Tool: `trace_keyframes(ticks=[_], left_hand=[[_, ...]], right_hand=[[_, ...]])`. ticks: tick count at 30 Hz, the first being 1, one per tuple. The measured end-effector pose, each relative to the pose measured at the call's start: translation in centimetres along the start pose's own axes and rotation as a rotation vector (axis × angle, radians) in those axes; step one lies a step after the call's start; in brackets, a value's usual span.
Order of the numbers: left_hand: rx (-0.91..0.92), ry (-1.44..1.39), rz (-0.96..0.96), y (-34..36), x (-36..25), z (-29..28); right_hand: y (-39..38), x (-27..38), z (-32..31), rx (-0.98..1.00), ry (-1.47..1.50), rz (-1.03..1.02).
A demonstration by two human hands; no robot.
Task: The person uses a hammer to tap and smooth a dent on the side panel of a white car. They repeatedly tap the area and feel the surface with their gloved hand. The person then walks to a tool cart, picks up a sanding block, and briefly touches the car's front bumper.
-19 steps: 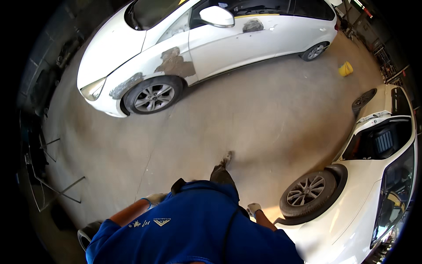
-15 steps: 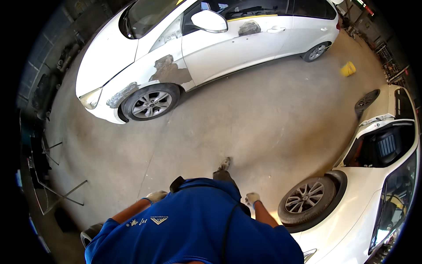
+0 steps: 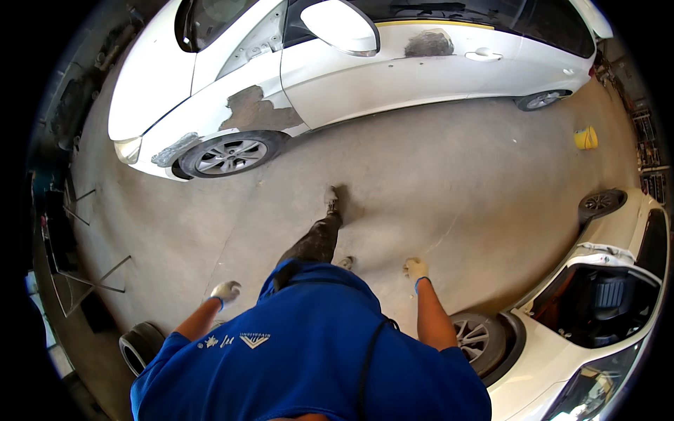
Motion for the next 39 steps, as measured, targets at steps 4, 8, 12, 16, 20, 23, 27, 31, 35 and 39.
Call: trace_keyframes(ticks=[4, 8, 12, 16, 20, 23, 27, 31, 35, 39], left_hand=[[-0.019, -0.151, -0.081, 8.8, -2.7, -2.2], [-0.083, -0.079, 0.080, 15.5, -12.3, -10.1], [-0.224, -0.258, 0.189, 18.6, -23.4, -21.7], [-0.289, -0.398, 0.219, 19.4, -29.9, -27.0], [-0.368, -0.471, 0.074, 18.2, -31.1, -25.7], [-0.295, -0.370, -0.057, 15.3, -31.2, -21.5], [-0.163, -0.251, -0.273, 10.1, -31.5, -15.9], [-0.263, -0.365, -0.387, 7.6, -30.5, -13.5], [-0.360, -0.390, -0.355, 7.2, -30.2, -14.4], [-0.500, -0.308, -0.254, 8.8, -28.6, -20.0]], right_hand=[[-0.4, 1.4, 0.1, 0.042, -0.034, 0.239], [1.2, 8.3, -0.8, 0.064, -0.133, 0.156], [3.1, 15.0, -1.7, -0.013, 0.049, 0.176], [6.9, 21.4, -1.4, 0.073, 0.041, 0.124], [11.8, 26.9, -1.3, 0.179, -0.100, 0.156], [17.6, 29.9, -3.8, 0.161, -0.189, 0.099], [24.7, 34.1, -6.2, 0.059, -0.121, 0.164], [28.7, 37.1, -4.8, 0.179, -0.198, 0.149], [28.9, 41.6, 0.5, 0.187, -0.435, -0.003], [27.4, 44.6, 8.5, 0.258, -0.477, -0.070]])
Point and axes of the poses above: each hand's wrist, its own y-axis towards the middle knuckle, its own z-axis out of the palm, x = y × z, the point moved 5 cm from there along y, towards the middle knuckle, and after that the axes turned 2 degrees about -x, right-handed, at the moved point
